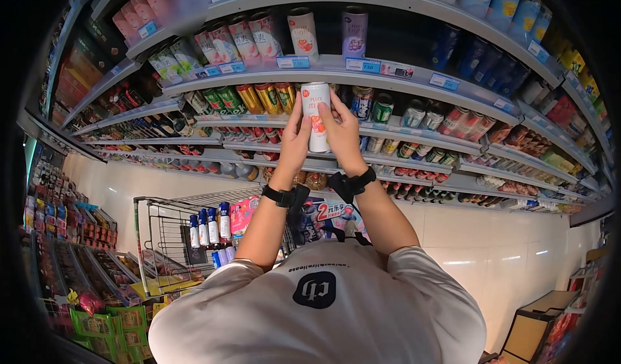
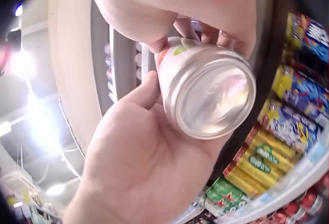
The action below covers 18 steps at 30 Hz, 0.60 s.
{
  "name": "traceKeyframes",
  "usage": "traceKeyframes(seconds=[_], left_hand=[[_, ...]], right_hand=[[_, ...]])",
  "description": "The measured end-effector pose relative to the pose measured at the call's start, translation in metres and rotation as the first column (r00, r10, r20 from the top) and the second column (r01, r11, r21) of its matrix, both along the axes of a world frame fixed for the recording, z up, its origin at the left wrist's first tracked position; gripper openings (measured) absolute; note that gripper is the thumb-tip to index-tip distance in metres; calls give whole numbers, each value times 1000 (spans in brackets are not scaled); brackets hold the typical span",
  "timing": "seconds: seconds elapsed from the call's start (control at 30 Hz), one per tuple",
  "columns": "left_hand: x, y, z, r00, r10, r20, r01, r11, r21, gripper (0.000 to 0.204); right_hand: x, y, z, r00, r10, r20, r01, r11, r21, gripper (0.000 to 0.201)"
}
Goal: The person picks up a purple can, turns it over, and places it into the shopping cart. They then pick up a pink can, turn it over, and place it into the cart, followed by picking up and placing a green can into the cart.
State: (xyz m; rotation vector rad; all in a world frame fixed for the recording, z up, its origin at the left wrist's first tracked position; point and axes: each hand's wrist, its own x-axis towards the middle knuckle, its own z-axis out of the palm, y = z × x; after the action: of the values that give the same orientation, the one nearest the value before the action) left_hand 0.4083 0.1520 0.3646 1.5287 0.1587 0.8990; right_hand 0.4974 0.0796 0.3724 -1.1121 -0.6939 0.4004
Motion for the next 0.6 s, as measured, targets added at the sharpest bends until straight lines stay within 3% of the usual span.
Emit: traceKeyframes(seconds=[0.13, 0.2, 0.3, 0.4, 0.5, 0.6], left_hand=[[-14, -10, 22, 995, 80, 51, -79, 997, -8, 52], [-18, -10, 35, 989, 70, 132, -61, 996, -69, 51], [-26, -19, 54, 978, 68, 195, -38, 988, -152, 51], [-36, -20, 57, 989, 67, 129, -39, 977, -210, 49], [-48, -16, 64, 989, 84, 120, -72, 993, -97, 48], [-50, -15, 61, 981, 99, 165, -83, 992, -100, 48]], right_hand=[[-16, -8, 16, 999, 31, 29, -31, 999, 19, 47], [-25, -9, 28, 981, 192, -32, -181, 961, 211, 48], [-41, -10, 40, 969, 240, -54, -220, 945, 240, 51], [-51, -13, 54, 964, 255, -74, -227, 936, 268, 52], [-58, -16, 59, 956, 276, -101, -239, 930, 278, 52], [-64, -15, 68, 948, 285, -144, -236, 929, 285, 51]])
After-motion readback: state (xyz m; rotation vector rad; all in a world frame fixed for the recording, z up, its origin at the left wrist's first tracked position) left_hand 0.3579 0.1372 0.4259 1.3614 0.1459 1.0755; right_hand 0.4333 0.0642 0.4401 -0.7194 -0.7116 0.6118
